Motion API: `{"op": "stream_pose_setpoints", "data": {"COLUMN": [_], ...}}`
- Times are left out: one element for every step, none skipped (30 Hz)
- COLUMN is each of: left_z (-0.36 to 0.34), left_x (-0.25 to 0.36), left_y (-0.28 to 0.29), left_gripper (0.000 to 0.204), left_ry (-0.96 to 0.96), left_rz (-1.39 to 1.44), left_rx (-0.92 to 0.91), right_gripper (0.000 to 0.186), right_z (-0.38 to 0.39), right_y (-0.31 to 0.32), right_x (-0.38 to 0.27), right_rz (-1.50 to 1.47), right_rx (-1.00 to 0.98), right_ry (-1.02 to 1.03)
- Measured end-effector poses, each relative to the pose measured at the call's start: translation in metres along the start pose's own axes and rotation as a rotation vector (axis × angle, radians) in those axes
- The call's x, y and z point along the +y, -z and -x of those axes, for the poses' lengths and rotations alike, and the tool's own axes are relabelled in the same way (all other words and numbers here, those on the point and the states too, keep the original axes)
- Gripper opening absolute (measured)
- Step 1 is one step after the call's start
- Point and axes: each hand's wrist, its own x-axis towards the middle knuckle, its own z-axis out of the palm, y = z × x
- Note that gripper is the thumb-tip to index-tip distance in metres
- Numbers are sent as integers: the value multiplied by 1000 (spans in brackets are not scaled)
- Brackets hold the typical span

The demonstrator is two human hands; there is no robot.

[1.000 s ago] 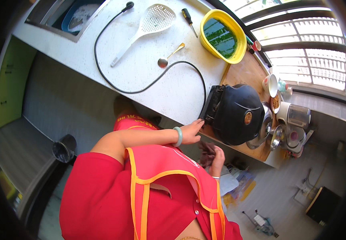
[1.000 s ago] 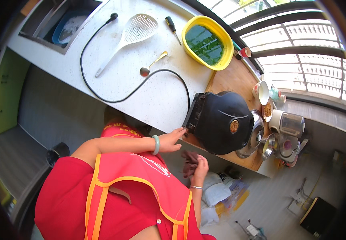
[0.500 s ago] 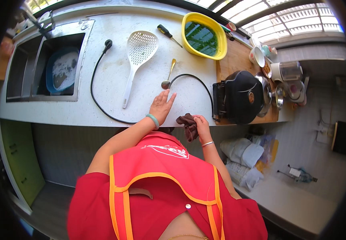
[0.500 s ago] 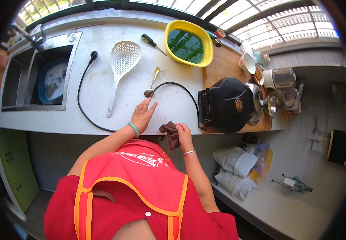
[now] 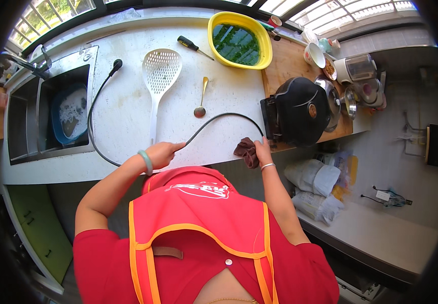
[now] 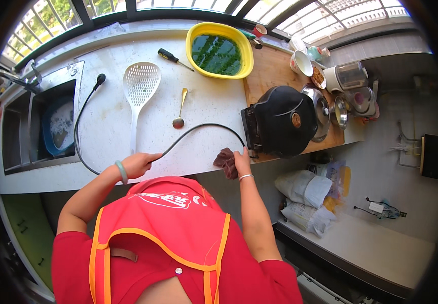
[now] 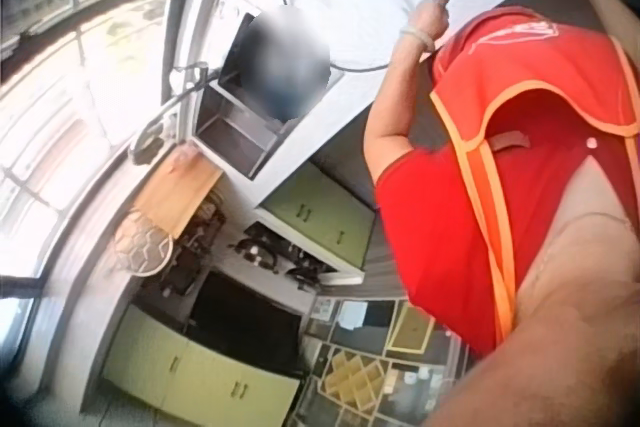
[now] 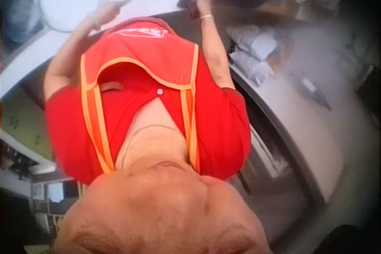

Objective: The person uses a screwdriver to remove screws from the base of a black electric kettle. They then use a steel wool pad to scrub the bottom surface of the kettle.

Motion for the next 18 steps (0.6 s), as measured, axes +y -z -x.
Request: {"op": "stream_pose_setpoints", "data": {"left_z": [8,14,20,22,25,27,29,30,29,28,26,24,21,14,9,1,-6,-14], "left_x": [-4,-7,-10,-13,-17,-17,-17,-17,-17,-18,-19,-23,-30,-36,-31,-21,-30,-29], "left_y": [7,13,17,21,20,19,20,22,23,23,22,21,18,17,20,27,20,18], "left_gripper": [52,53,55,57,60,60,61,62,60,58,56,54,45,42,42,41,38,36], "left_ry": [33,91,148,203,236,263,287,310,296,286,276,272,213,160,121,180,86,69], "left_rz": [6,-51,-105,-157,-185,-207,-231,-257,-258,-259,-259,-258,-272,-312,-291,-274,-235,-166], "left_rx": [-79,-146,-213,-280,-307,-348,-391,-431,-450,-464,-479,-492,-507,-521,-425,-362,-170,-23], "right_gripper": [44,38,33,29,25,23,21,21,22,22,23,23,25,30,33,37,39,35], "right_z": [2,4,10,15,23,31,35,33,28,20,8,-4,-12,-29,-37,-38,-33,-23], "right_y": [1,6,15,23,32,38,41,39,33,25,17,6,-1,-11,-19,-26,-33,-41], "right_x": [-11,-21,-42,-64,-88,-111,-132,-146,-158,-168,-173,-180,-192,-189,-186,-192,-195,-205], "right_rz": [-67,-132,-194,-271,-345,-422,-547,-567,-587,-607,-598,-591,-584,-530,-378,-223,43,164], "right_rx": [-101,-200,-300,-340,-376,-412,-435,-409,-387,-368,-326,-288,-266,-281,-208,-139,-9,71], "right_ry": [-44,-89,-134,-130,-128,-126,-169,-140,-109,-75,-50,-24,-12,22,163,311,540,657]}}
